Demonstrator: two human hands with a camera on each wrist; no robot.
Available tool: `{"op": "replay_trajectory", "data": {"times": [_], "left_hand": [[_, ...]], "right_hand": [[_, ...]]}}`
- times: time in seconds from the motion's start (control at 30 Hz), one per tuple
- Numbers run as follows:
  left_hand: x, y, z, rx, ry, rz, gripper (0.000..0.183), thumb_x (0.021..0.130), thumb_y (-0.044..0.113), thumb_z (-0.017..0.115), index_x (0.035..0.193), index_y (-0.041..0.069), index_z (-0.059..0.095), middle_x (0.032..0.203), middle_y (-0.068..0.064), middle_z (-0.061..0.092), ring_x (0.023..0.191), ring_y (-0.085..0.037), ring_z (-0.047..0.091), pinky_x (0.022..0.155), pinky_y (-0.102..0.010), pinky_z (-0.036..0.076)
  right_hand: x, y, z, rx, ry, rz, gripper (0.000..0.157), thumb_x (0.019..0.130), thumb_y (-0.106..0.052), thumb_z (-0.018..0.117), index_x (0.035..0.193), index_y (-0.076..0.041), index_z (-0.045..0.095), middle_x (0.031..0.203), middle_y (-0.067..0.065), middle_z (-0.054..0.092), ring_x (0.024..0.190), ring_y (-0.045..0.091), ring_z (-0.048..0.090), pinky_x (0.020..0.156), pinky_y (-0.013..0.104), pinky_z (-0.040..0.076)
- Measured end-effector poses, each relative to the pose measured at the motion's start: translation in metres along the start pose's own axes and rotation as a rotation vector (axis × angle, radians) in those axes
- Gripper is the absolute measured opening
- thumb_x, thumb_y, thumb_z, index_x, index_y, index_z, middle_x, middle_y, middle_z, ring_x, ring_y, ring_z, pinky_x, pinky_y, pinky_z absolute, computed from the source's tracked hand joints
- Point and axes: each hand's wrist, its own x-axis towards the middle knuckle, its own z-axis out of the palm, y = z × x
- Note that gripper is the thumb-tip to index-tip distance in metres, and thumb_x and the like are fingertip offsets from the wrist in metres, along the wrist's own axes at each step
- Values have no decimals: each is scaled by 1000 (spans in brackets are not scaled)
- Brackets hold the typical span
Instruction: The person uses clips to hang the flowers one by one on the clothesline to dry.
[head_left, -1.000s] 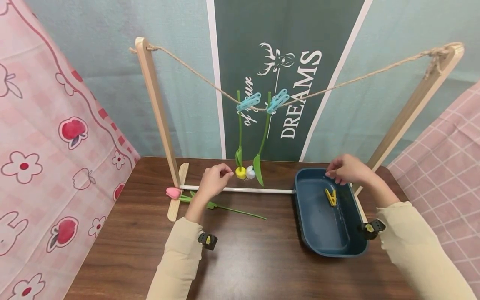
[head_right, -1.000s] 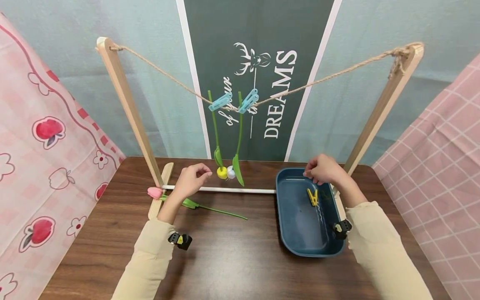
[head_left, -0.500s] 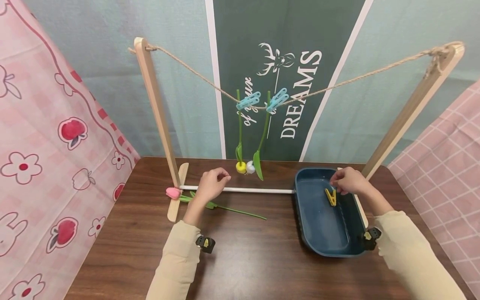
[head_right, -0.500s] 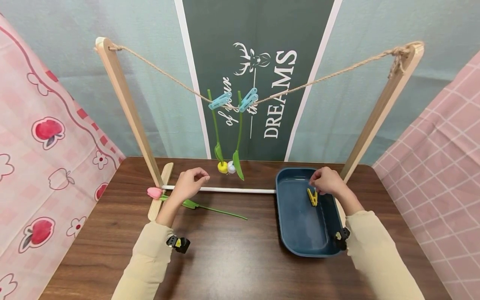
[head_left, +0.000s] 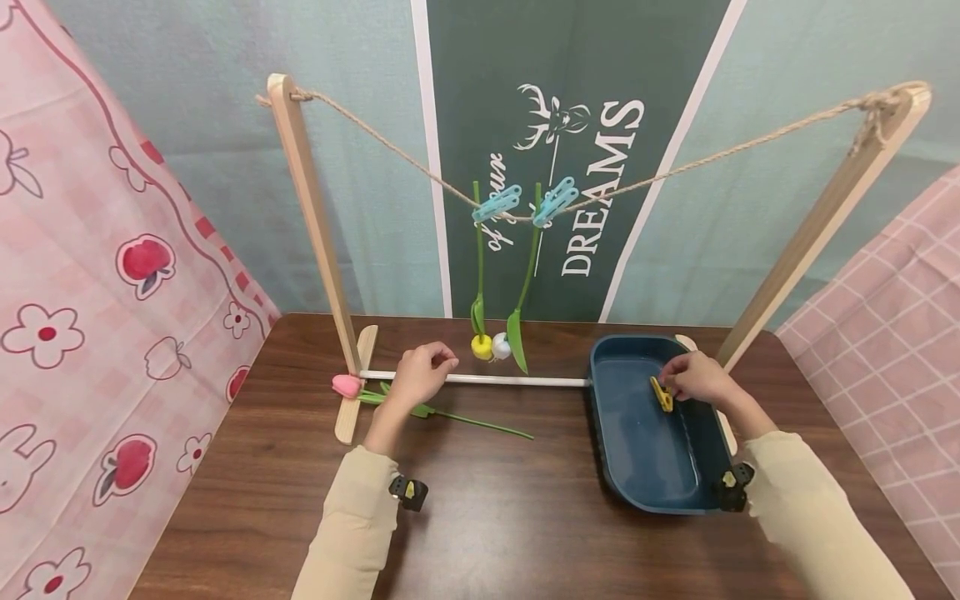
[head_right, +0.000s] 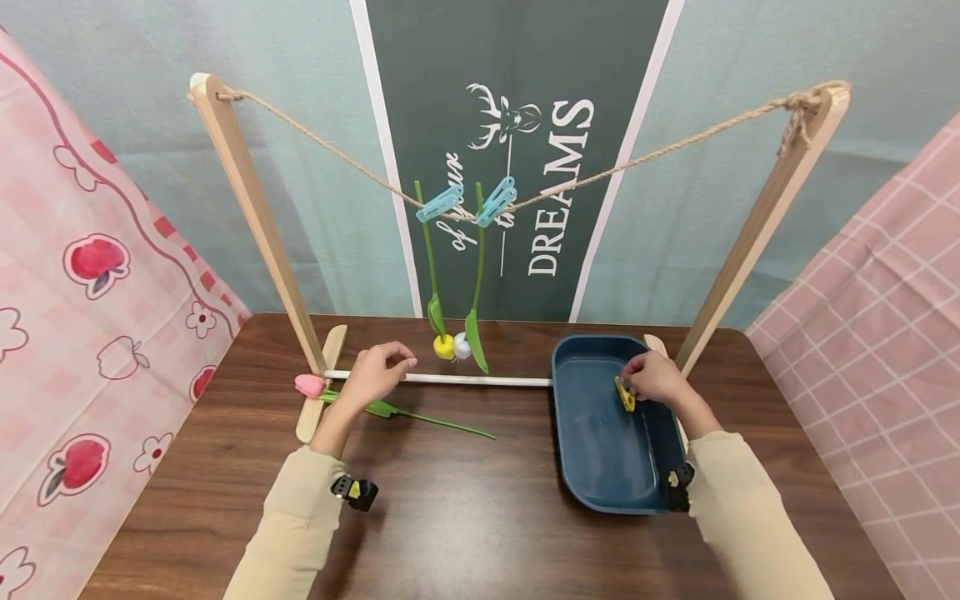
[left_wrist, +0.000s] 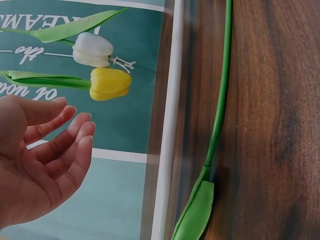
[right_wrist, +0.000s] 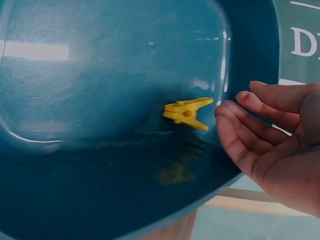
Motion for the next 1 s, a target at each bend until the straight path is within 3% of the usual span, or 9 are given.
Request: {"op": "replay_trajectory", "data": {"times": [0.33,0.8,1.0], "left_hand": [[-3,-6,4,-3,-15,-16,8,86,15,63,82,9,66,74,-1,61,70,-17,53,66,-33,42],[-4,-10,8,34,-23,-28,9,86,18,64,82,10,66,75,0,62,73,-16,56,68,-33,44],[-5,-11,8,4,-28,1,8,85,15,63,81,8,66,73,-1,62,71,-17,56,66,-34,44]], "right_hand": [[1,7,12,-1,37,-22,15,86,-1,54,87,13,61,73,12,60,66,20,59,59,35,51],[1,11,20,19,1,5,15,86,-1,53,84,11,62,73,10,59,66,19,57,59,35,50],[2,13,21,19,-5,18,17,87,-2,53,90,12,64,73,9,60,64,18,56,59,35,50]]}}
